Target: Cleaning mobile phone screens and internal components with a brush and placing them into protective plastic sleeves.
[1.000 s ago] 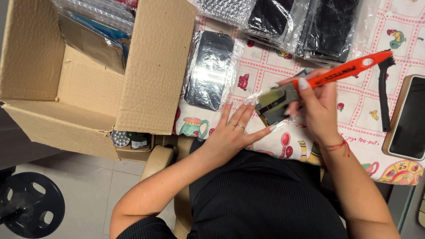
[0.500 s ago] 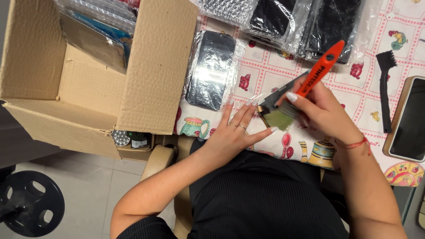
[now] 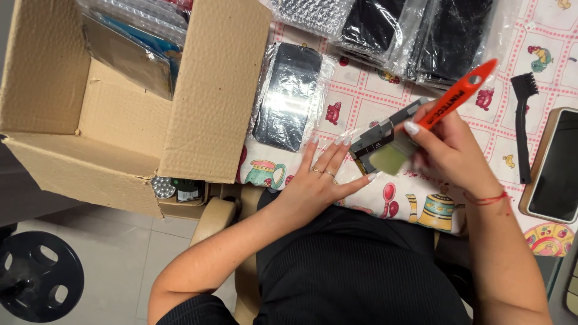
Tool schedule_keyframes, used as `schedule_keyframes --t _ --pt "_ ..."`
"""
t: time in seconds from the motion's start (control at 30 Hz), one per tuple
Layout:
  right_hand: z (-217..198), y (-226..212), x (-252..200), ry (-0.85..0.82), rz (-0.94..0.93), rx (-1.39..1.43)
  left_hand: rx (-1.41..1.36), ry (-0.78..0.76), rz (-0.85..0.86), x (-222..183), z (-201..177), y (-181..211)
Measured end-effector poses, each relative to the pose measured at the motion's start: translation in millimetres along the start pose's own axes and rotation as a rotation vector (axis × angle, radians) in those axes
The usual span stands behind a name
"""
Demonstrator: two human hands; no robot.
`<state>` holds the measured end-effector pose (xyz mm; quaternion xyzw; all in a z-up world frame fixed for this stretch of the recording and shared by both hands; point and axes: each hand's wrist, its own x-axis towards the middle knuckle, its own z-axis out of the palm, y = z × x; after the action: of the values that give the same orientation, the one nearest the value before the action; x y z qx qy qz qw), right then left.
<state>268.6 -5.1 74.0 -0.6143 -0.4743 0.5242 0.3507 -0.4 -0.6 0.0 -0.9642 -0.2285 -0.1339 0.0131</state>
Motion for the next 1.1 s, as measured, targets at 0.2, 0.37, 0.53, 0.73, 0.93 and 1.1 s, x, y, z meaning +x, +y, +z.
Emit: schedule_keyframes --t 0.2,0.37,0.53,0.73,0.93,1.1 --pt "-0.6 22.9 6.0 0.29 -0.383 0.116 -0.006 0.021 -0.002 0.1 2.9 1.0" --pt "-15.5 20.4 -4.6 0.457 -0.36 -0.062 -0.025 -0.012 0.013 -0.4 -0.8 -0.9" --pt "-38.3 21.3 -18.0 0.562 -0.608 -0.63 -0.017 -0.014 0.027 1.0 -5.7 -3.2" --pt "29.9 30.6 -39.3 0.615 -0.523 -0.02 -0.003 -0.036 0.029 -0.1 -2.9 -2.2" --pt "73.7 52.7 -61.1 0.458 -0.477 0.101 -0.136 0.223 -0.038 -0.3 13.2 6.3" --pt "37.1 42.9 -54.7 0.438 -0.337 0.098 -0.079 0.095 -0.006 0.1 4.6 1.0"
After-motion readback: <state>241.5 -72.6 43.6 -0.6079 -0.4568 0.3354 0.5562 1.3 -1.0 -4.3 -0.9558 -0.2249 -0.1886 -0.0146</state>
